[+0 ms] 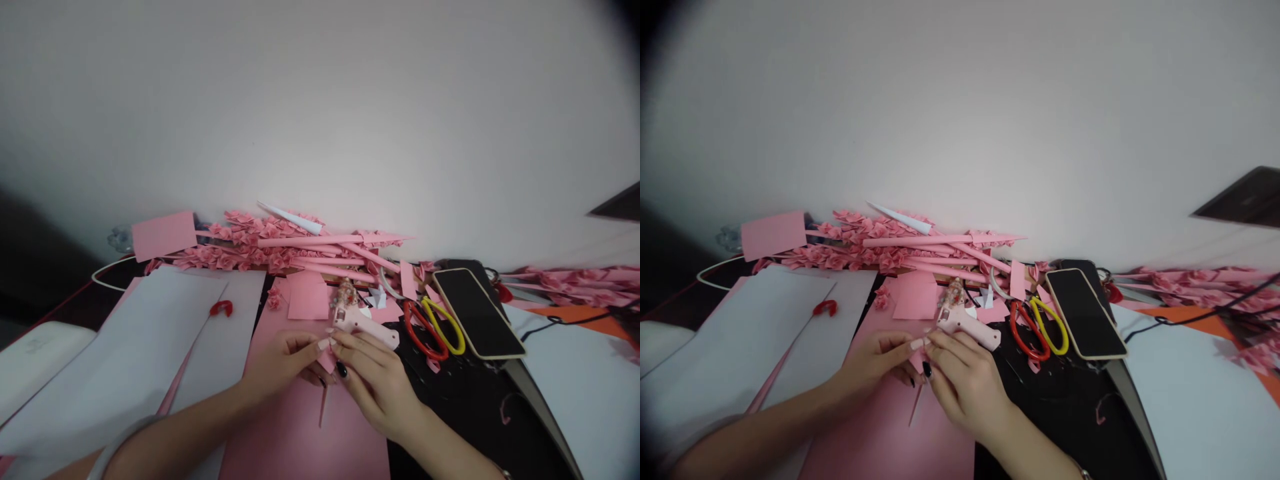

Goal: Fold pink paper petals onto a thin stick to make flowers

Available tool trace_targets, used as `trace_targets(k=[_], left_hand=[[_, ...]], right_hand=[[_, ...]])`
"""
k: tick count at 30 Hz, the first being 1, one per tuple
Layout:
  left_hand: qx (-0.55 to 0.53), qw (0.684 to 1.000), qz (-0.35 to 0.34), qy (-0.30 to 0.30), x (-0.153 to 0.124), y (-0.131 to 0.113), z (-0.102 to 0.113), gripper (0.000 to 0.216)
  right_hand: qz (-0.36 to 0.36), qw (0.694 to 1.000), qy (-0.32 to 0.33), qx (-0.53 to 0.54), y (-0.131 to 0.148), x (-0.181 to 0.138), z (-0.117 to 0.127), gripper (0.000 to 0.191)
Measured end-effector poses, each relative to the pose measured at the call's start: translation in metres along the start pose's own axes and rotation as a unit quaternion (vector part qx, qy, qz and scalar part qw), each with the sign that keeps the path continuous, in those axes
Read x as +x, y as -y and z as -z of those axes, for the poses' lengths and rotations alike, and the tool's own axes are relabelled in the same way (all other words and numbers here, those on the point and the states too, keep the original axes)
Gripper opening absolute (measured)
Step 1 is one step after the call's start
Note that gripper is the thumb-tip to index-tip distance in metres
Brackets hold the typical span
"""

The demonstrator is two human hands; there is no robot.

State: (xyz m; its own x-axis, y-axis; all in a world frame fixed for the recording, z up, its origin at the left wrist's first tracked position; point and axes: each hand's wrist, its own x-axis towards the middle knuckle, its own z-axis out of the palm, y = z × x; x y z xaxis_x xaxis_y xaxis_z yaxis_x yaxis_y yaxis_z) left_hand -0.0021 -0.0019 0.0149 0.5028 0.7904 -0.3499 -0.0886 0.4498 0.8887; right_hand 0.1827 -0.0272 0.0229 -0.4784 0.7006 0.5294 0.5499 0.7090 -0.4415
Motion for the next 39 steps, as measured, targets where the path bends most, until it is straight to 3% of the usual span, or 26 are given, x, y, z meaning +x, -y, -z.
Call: trace_targets(k=[14,23,30,33,39], left_hand=[[-0.029,0.999,-0.037,0.018,-0.0002,0.0007,-0.0017,0.016],[-0.053,0.998,0.033,0.018,-0.0028,0.0019,-0.0014,0.014],[0.013,0.999,0.0,0.033,-0.0012,0.0032,-0.0008,0.017],[0.041,0.998,-0.002,0.05,-0.0017,0.0019,-0.0014,0.017],[0.047,0.996,-0.011,0.073,-0.0036,0.0005,-0.0033,0.011]], right_hand=[[-0.041,0.996,-0.04,0.063,-0.0001,-0.002,-0.001,0.033],[-0.04,0.996,-0.027,0.079,0.0016,-0.0009,0.0,0.031],[-0.142,0.98,-0.046,0.13,0.002,-0.0034,-0.0023,0.019],[-0.174,0.975,-0.021,0.135,-0.0002,-0.0037,-0.0052,0.016],[-0.152,0.976,0.07,0.136,-0.0031,-0.0011,-0.0081,0.024]])
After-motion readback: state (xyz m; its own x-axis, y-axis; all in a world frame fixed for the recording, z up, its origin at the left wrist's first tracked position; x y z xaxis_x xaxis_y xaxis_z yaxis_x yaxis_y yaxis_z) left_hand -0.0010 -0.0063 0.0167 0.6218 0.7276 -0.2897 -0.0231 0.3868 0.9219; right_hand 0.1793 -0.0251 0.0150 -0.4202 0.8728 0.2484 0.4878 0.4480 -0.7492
